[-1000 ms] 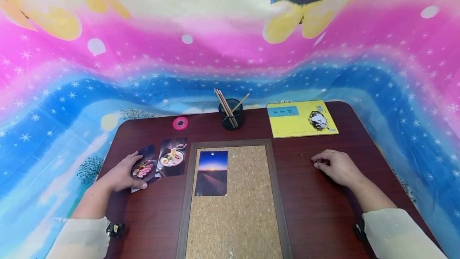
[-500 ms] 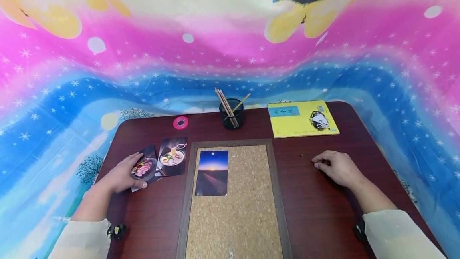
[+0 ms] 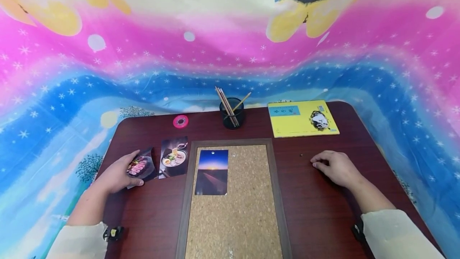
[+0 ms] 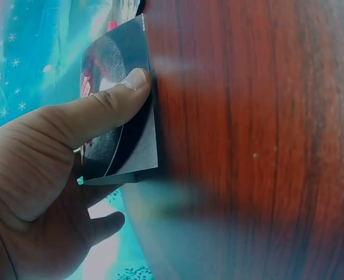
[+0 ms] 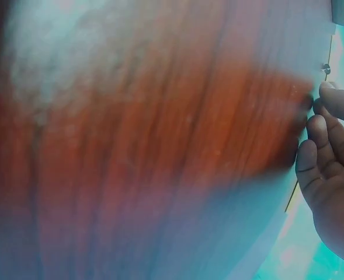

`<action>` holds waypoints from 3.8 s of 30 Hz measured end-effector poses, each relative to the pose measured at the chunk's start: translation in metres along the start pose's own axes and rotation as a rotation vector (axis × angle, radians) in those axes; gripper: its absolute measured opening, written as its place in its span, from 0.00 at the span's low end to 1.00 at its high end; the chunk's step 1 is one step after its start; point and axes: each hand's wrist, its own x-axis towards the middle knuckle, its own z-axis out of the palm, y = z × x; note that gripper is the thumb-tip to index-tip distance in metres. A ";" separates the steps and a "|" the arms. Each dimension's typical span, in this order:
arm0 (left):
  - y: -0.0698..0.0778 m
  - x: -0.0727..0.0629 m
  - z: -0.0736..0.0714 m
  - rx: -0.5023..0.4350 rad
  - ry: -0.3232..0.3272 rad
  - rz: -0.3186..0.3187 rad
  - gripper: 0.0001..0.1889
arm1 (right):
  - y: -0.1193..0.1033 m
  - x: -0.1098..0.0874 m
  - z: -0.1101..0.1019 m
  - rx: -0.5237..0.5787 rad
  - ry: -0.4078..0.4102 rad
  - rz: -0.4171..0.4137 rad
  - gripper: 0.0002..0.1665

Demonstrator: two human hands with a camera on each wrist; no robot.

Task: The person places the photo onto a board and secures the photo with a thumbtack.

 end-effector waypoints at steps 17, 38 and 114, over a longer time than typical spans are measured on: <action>0.007 -0.005 0.000 -0.023 0.063 0.041 0.63 | -0.007 -0.004 -0.003 0.074 0.014 0.046 0.09; 0.067 0.006 0.009 -0.025 0.121 0.182 0.62 | -0.033 -0.006 0.008 0.063 0.148 -0.086 0.11; 0.244 0.048 0.080 0.294 -0.052 0.504 0.58 | -0.135 0.034 0.046 0.303 0.010 -0.165 0.06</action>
